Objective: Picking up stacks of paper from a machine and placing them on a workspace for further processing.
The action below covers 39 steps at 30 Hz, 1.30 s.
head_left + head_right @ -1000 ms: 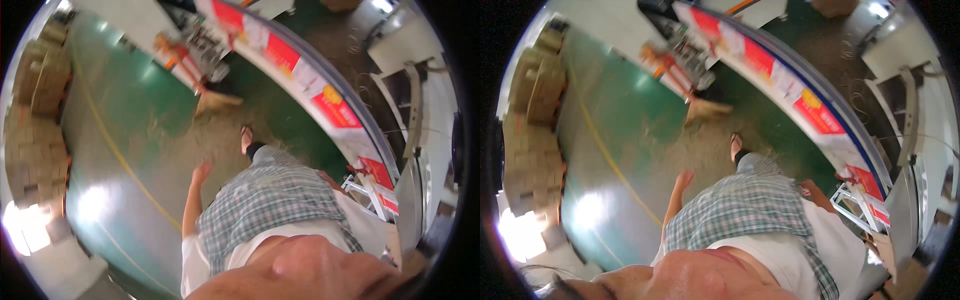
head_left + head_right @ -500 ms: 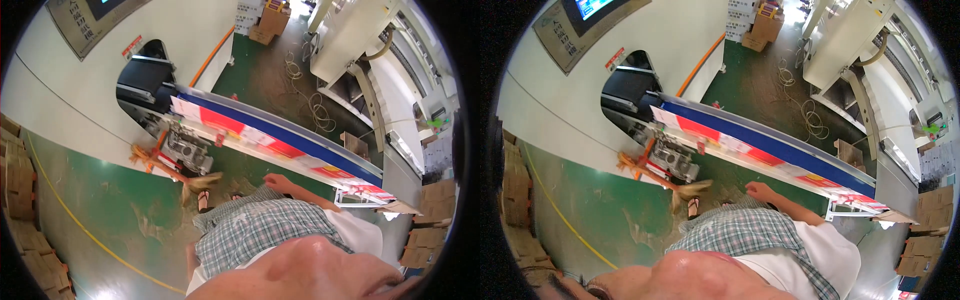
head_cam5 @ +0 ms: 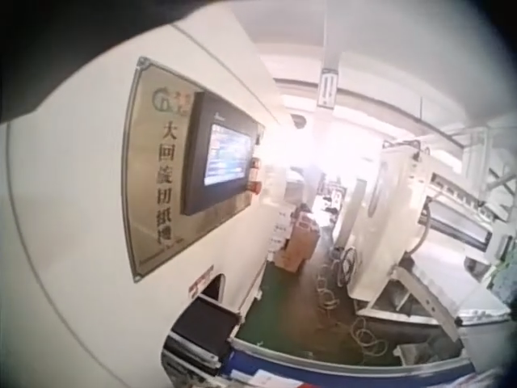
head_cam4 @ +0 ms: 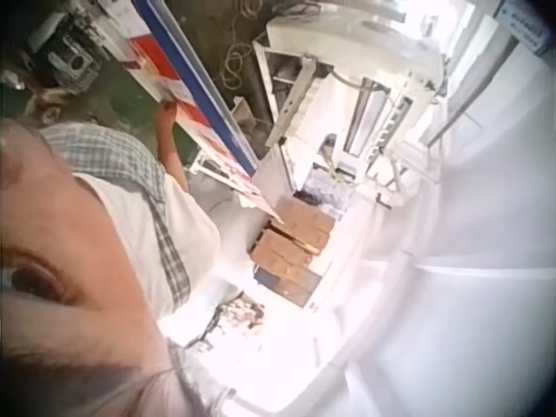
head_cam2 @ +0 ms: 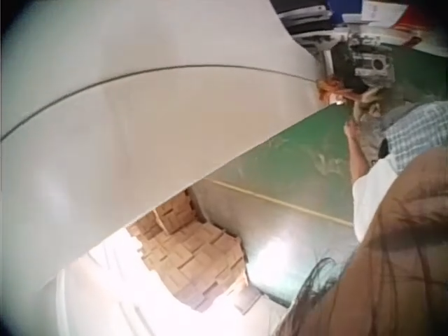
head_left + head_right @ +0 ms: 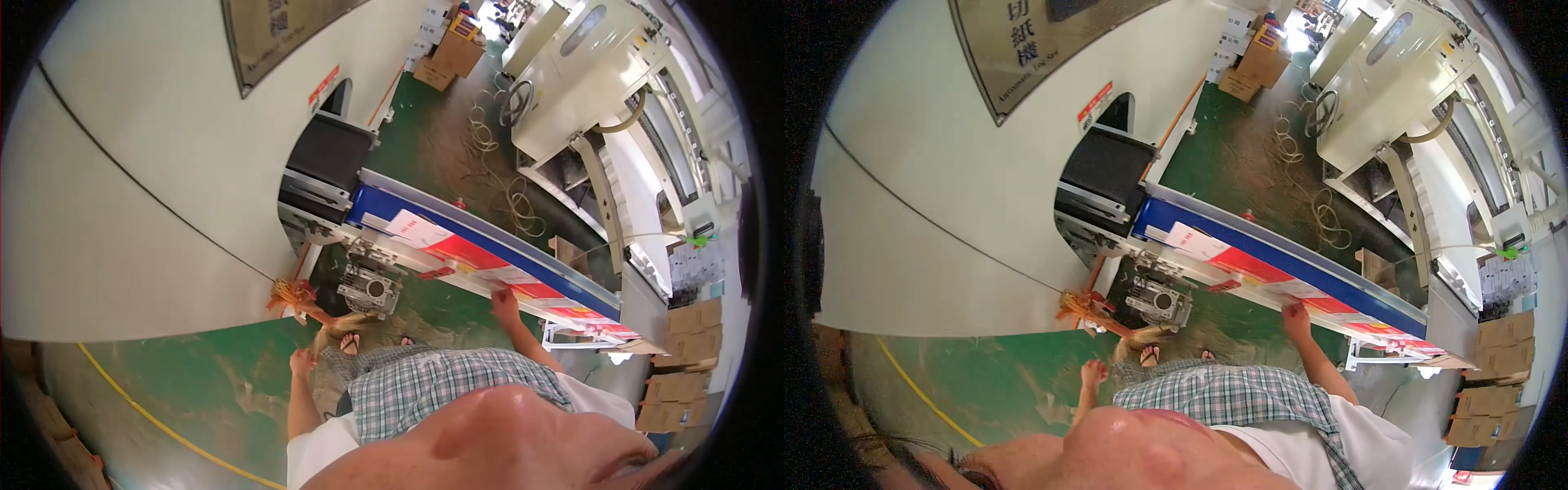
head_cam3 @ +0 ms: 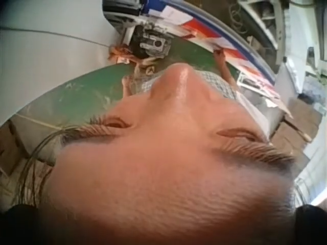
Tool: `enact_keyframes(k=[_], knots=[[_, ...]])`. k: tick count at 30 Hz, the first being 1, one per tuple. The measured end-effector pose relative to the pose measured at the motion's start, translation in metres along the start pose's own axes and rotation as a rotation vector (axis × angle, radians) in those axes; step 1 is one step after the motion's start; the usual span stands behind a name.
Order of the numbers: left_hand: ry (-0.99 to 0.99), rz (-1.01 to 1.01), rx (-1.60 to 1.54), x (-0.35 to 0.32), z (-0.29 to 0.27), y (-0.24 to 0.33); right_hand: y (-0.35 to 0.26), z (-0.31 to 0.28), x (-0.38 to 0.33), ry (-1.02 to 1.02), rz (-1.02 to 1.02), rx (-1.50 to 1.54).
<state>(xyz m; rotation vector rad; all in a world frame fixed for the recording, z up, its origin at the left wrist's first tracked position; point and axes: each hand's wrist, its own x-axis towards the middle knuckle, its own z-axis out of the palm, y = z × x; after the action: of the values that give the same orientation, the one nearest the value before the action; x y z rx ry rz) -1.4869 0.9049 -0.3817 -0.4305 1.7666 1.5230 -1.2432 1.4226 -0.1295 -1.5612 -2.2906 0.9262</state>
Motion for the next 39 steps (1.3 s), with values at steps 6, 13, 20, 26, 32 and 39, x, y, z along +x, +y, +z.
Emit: enact_keyframes(k=[6,13,20,26,32,39], knots=[[-0.299,0.229,1.104,0.009,-0.028,-0.041,-0.011,0.0,0.005,0.057,0.059,-0.215],[0.06,-0.22,0.105,-0.001,-0.002,-0.002,-0.037,-0.006,-0.005,0.081,0.086,-0.387],[0.013,-0.284,-0.263,0.013,0.01,0.005,-0.031,-0.004,0.001,0.071,0.067,-0.43],[-0.062,-0.321,-0.382,0.035,-0.005,-0.035,0.005,0.002,0.019,0.093,-0.08,-0.403],[-0.185,-0.225,-0.006,0.042,-0.009,-0.036,-0.021,-0.004,0.005,0.112,0.08,-0.491],[-0.098,-0.263,-0.127,0.041,-0.006,-0.031,-0.036,-0.004,0.003,0.018,0.163,-0.467]])
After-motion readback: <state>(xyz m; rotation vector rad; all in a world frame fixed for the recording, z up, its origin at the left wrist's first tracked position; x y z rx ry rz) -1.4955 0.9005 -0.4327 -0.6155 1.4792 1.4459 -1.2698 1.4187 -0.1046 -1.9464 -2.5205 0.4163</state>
